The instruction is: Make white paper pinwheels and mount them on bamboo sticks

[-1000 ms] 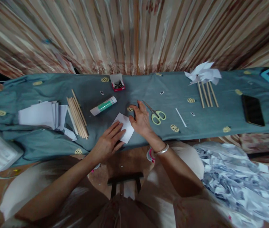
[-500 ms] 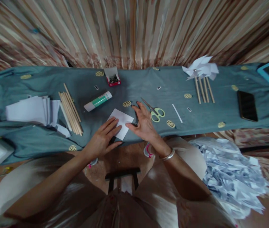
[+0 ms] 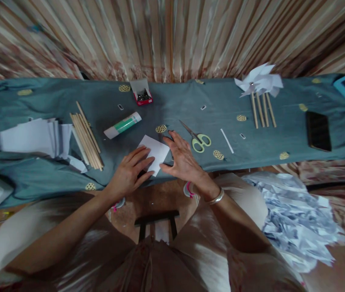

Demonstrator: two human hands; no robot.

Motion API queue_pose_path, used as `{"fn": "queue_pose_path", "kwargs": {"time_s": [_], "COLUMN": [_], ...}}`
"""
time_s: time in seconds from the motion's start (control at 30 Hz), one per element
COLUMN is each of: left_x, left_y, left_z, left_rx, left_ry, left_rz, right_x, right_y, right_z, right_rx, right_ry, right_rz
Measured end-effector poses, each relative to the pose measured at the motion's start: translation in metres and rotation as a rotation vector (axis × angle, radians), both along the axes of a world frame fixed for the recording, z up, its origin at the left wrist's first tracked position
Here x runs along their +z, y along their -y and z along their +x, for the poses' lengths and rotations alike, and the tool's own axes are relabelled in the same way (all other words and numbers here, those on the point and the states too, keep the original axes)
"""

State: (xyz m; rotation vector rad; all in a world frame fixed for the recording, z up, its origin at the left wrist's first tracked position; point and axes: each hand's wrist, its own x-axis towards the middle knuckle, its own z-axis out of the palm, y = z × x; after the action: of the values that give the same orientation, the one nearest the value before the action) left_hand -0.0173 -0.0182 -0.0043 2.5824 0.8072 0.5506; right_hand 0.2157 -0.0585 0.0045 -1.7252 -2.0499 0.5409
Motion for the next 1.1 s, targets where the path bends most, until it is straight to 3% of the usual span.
{"fn": "queue_pose_path", "kwargs": {"time_s": [0.53, 0.83, 1.1], "left_x": [-0.003, 0.009, 0.007], "left_y": [0.004, 0.007, 0.014], "left_z": [0.003, 0.01, 0.001], "left_rx": [-0.064, -0.113, -0.203], "left_ry": [-0.063, -0.149, -0.034], "left_rz": [0.108, 0.056, 0.118], "right_x": [-0.003, -0.009, -0.01], "right_y": [-0.011, -0.02, -0.02], "right_z": [0.013, 0.022, 0.021], "right_rx": [-0.073, -0.074, -0.084], "right_ry": [-0.117, -0.188, -0.185], "right_rz": [0.051, 0.121, 0.135]}}
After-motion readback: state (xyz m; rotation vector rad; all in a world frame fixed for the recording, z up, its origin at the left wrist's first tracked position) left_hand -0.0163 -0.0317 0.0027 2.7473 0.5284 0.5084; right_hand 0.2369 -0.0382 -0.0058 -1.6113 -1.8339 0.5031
